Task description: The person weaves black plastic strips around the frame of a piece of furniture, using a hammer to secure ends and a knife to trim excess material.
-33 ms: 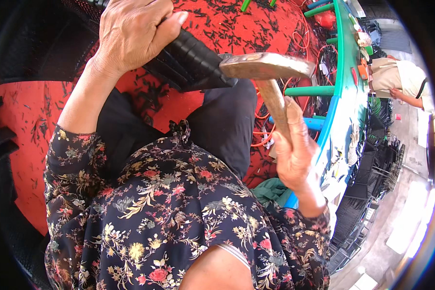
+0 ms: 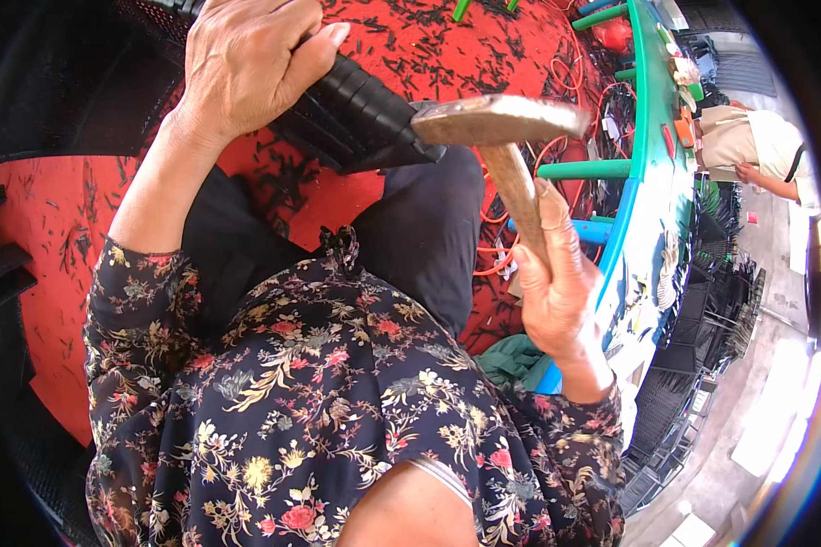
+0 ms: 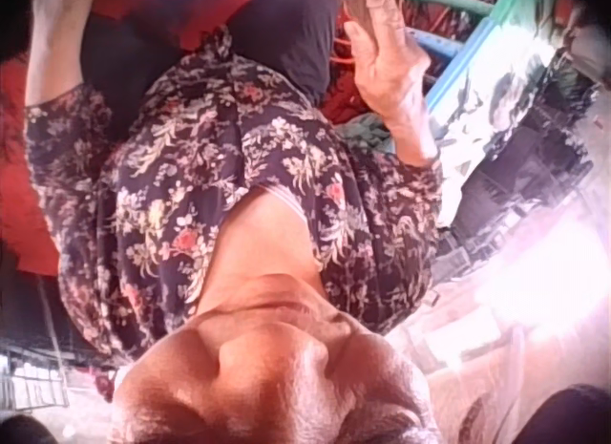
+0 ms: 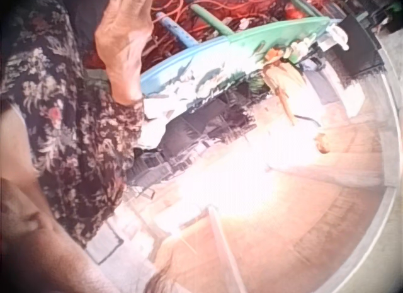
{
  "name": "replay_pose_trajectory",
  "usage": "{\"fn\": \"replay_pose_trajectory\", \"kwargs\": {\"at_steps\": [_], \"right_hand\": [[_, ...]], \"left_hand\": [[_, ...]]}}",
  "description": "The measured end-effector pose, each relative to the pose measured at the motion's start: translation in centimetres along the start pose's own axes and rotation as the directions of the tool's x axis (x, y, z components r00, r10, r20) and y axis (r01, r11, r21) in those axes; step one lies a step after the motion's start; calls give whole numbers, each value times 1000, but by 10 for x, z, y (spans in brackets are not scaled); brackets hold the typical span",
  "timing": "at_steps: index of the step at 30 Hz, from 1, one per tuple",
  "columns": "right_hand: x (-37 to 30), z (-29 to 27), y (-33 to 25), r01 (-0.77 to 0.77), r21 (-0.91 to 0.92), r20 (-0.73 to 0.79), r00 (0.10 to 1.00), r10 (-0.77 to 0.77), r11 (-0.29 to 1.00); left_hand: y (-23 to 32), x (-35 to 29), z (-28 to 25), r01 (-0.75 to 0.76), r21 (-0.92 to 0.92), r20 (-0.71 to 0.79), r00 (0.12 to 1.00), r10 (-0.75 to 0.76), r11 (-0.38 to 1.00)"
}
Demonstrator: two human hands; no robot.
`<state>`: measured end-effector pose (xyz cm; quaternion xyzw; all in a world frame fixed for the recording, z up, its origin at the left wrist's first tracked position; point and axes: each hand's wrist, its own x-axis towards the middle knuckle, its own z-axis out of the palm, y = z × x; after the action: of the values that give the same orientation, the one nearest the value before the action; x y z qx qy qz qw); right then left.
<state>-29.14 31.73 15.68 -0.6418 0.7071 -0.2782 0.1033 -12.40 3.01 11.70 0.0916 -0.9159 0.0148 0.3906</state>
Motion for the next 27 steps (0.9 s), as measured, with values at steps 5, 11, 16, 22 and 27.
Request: {"fn": "replay_pose_trajectory", "kwargs": {"at_steps": [5, 11, 16, 22, 27], "right_hand": [[-4, 5, 9, -197, 756, -84, 917, 391, 624], [-16, 13, 21, -231, 929, 7, 792, 610, 289], [-32, 26, 30, -289, 941, 103, 736, 669, 173], [-39, 33, 35, -257, 961, 127, 740, 660, 104], [-35, 49, 22, -274, 956, 143, 749, 647, 106]], "left_hand": [[1, 5, -7, -4, 6, 91, 996, 3, 1000], [27, 28, -16, -74, -239, 270, 953, 139, 968], [45, 49, -7, -82, -477, 340, 901, 270, 875], [36, 61, -11, 251, -612, 553, 814, 178, 750], [13, 68, -19, 532, -578, 739, 662, 122, 618]]}}
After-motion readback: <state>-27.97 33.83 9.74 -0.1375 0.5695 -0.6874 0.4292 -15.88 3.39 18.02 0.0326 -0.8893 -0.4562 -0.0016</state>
